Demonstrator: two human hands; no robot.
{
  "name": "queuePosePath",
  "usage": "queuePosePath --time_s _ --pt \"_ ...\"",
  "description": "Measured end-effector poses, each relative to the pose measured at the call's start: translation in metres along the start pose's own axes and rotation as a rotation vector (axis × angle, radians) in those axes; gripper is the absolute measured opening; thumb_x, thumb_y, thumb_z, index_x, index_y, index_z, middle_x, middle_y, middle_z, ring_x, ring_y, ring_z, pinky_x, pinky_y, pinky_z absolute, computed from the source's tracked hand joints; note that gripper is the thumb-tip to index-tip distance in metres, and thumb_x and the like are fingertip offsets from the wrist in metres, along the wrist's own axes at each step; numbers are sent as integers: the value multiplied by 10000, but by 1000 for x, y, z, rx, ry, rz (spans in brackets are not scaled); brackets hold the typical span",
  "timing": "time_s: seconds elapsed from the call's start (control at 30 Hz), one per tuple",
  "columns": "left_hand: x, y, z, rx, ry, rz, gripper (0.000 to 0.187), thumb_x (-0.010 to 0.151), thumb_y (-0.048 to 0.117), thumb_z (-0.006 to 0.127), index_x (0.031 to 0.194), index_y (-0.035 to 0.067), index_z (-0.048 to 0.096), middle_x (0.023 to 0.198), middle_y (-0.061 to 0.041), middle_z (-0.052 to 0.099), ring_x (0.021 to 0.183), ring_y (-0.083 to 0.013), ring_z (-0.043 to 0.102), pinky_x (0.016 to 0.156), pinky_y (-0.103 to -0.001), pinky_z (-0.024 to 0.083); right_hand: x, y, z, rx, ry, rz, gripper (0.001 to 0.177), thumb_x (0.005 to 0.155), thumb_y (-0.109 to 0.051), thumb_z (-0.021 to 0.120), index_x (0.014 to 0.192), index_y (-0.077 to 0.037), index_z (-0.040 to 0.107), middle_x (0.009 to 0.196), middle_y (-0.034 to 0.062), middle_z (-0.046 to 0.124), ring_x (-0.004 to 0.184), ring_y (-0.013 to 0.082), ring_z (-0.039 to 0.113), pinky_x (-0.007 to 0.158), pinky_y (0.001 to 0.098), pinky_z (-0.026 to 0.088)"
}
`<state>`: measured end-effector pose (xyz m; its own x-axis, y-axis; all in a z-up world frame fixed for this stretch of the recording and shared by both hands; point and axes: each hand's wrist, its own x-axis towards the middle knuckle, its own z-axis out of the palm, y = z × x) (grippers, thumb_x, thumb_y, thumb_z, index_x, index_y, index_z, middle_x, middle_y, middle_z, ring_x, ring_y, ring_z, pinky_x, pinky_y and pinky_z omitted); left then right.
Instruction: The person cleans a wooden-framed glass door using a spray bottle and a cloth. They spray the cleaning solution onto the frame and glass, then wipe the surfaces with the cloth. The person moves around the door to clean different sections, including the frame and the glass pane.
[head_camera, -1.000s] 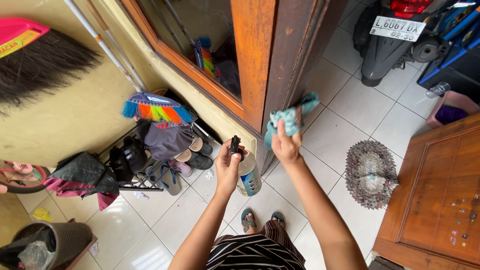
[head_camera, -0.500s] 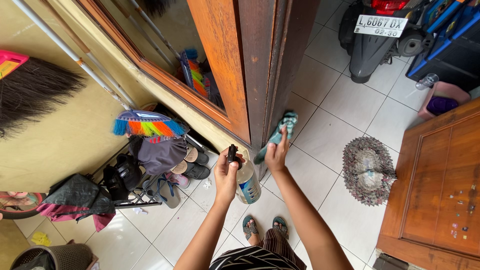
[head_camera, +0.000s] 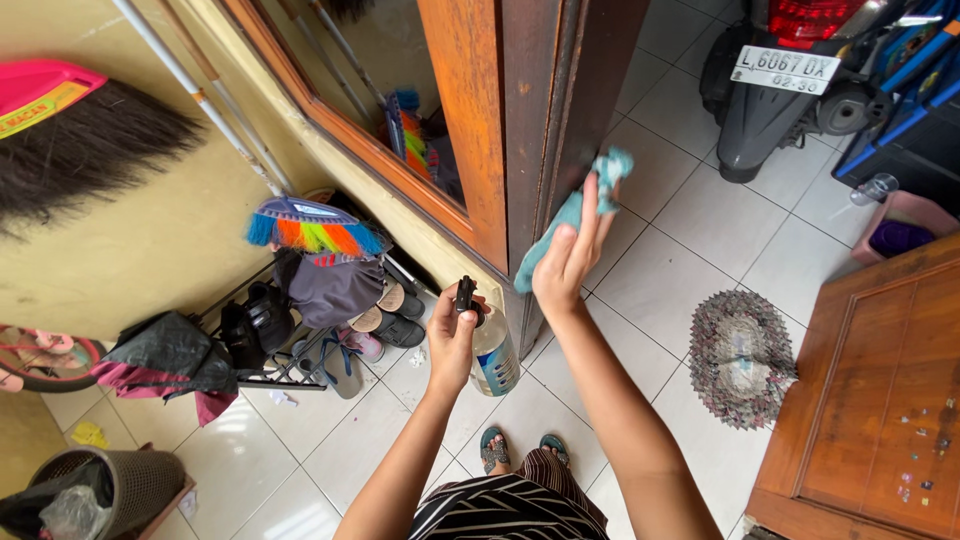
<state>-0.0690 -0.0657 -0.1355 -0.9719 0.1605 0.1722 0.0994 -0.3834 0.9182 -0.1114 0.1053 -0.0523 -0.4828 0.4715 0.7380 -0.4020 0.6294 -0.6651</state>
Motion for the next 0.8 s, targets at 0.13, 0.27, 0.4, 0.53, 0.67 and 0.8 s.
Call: queuePosePath --time_s 0.13,0.27,0.4,0.53,0.67,0.8 --pt "-1 7 5 -35 10 31 535 986 387 702 1318 -10 568 1062 -78 666 982 -166 650 914 -320 523 4 6 2 -8 3 -101 592 1152 -328 299 1598 61 287 1624 290 348 1544 423 388 1306 482 312" --pt "-15 11 12 -30 29 31 534 988 394 701 1320 -3 572 1063 -69 668 987 -160 650 917 -323 531 -42 40 -1 -15 -85 -20 619 1131 -293 354 1591 102 232 1627 325 317 1529 460 367 1281 482 293" --pt "-27 9 22 -21 55 50 540 991 396 703 1333 1 572 1056 -67 671 988 -156 656 919 -322 533 -86 66 -11 -14 -182 103 612 1110 -248 368 1600 92 227 1630 331 317 1519 466 363 1257 471 295" --pt "-45 9 34 12 72 -3 569 980 399 699 1369 7 565 1021 -51 685 973 -137 646 908 -302 526 -106 85 -33 -9 -324 214 567 1111 -231 370 1608 25 279 1628 272 391 1503 417 412 1238 442 323" --pt "-62 12 32 -5 19 -23 555 988 420 681 1343 0 613 968 -33 696 947 -131 636 888 -287 507 -116 94 -69 170 -428 529 533 1096 -274 391 1584 -58 376 1554 174 501 1388 317 523 1154 400 394" --pt "-77 13 12 33 20 -58 533 1004 457 645 1285 4 674 1014 -42 702 964 -130 616 893 -282 495 -111 75 -104 586 -465 934 506 1083 -311 406 1550 -115 398 1488 114 523 1309 258 544 1095 401 450"
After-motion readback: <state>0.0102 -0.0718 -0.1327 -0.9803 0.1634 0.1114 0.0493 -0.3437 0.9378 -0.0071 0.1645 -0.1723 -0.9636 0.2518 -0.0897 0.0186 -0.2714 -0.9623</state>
